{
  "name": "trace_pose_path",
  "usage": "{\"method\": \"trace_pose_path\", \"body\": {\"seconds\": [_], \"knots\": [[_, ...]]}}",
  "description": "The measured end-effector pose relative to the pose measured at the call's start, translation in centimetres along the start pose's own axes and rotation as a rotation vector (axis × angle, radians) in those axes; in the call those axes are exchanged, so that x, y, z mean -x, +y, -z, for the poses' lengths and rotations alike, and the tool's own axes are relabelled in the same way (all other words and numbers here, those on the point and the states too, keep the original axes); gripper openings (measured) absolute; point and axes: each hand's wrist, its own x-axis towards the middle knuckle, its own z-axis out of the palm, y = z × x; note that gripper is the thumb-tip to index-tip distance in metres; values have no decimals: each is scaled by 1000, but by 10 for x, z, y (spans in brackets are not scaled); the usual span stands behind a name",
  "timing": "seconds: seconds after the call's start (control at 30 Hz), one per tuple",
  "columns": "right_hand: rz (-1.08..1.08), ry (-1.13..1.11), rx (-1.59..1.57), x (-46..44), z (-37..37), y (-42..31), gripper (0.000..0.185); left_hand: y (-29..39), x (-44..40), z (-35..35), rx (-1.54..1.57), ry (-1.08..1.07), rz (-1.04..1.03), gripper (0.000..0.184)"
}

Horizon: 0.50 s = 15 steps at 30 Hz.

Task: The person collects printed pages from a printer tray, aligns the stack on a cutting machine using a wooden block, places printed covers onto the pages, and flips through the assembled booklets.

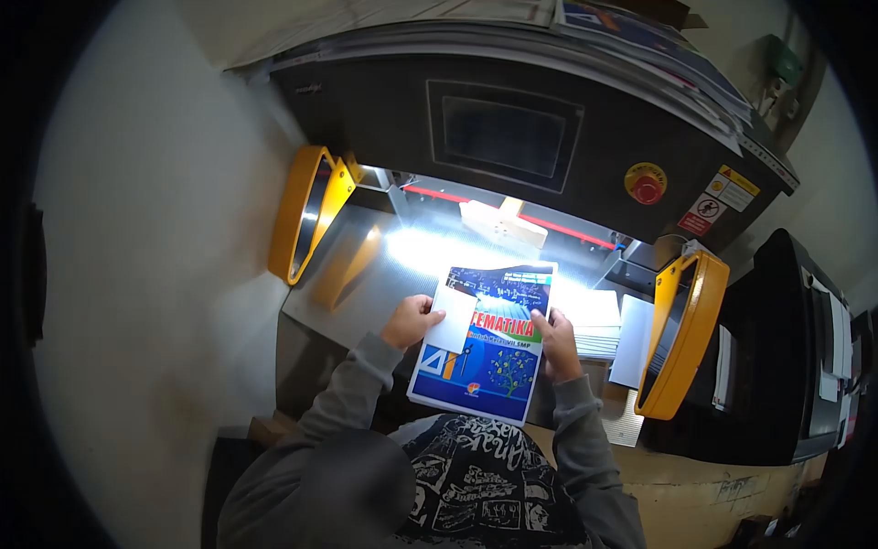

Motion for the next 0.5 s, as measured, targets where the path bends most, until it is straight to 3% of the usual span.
{"method": "trace_pose_path", "body": {"seconds": [0.07,0.23,0.3,0.5], "knots": [[66,-1,-143,14,-9,-7,24,13,18,-2,-5,59,-122,28],[463,-26,-39,59,-41,-73,32,98,70,8,151,90,-426,24],[530,-57,35,70,-44,-90,37,98,65,7,340,70,-543,26],[616,-81,221,72,-41,-76,65,64,56,-10,393,4,-587,38]]}}
